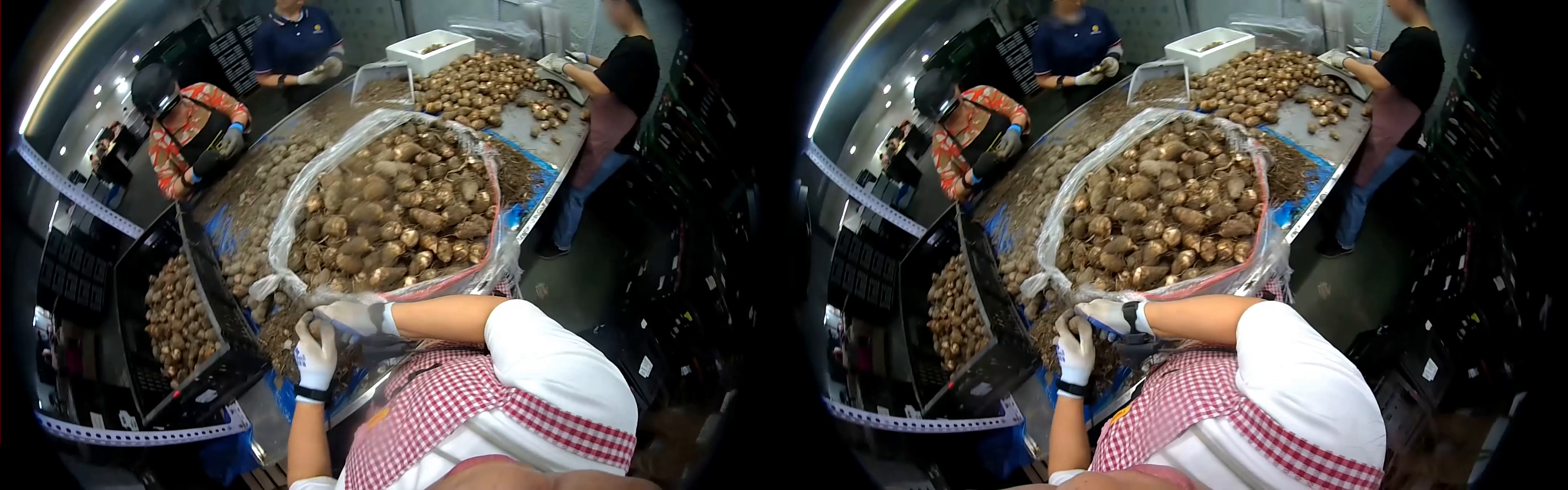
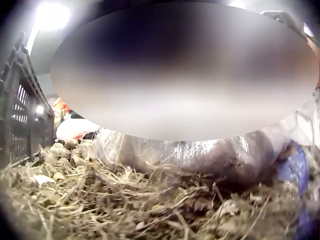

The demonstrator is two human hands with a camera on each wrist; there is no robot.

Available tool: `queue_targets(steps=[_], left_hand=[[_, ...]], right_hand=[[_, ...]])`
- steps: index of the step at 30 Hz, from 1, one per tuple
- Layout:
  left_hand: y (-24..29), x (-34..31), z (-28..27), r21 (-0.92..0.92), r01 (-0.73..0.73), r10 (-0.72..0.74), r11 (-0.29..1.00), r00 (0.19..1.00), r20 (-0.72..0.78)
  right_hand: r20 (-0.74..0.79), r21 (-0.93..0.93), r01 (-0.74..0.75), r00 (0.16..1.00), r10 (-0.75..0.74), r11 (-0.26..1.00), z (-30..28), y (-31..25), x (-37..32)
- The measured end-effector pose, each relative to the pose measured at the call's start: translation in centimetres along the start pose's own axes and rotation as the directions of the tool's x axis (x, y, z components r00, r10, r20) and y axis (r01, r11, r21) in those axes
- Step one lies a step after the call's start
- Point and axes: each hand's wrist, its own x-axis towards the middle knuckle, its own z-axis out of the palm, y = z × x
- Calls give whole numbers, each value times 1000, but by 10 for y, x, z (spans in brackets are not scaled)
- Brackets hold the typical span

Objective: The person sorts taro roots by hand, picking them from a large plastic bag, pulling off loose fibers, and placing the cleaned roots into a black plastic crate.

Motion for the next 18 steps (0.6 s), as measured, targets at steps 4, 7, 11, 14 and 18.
queue_targets(steps=[4,7,11,14,18], left_hand=[[-25,-5,-11,-67,-135,148,989,957,250],[-3,-1,-20,-214,-165,196,963,971,134],[-30,5,-4,-714,237,-261,659,962,78],[-47,16,17,-765,194,-368,614,928,-60],[-48,18,24,-891,317,-574,325,815,81]], right_hand=[[265,4,-85,961,80,996,-21,4,7],[556,299,-271,829,64,915,-26,15,29],[267,394,-107,964,-3,913,-7,10,19],[-8,-910,274,741,-671,312,7,41,56],[232,-884,462,573,-786,76,4,43,45]])
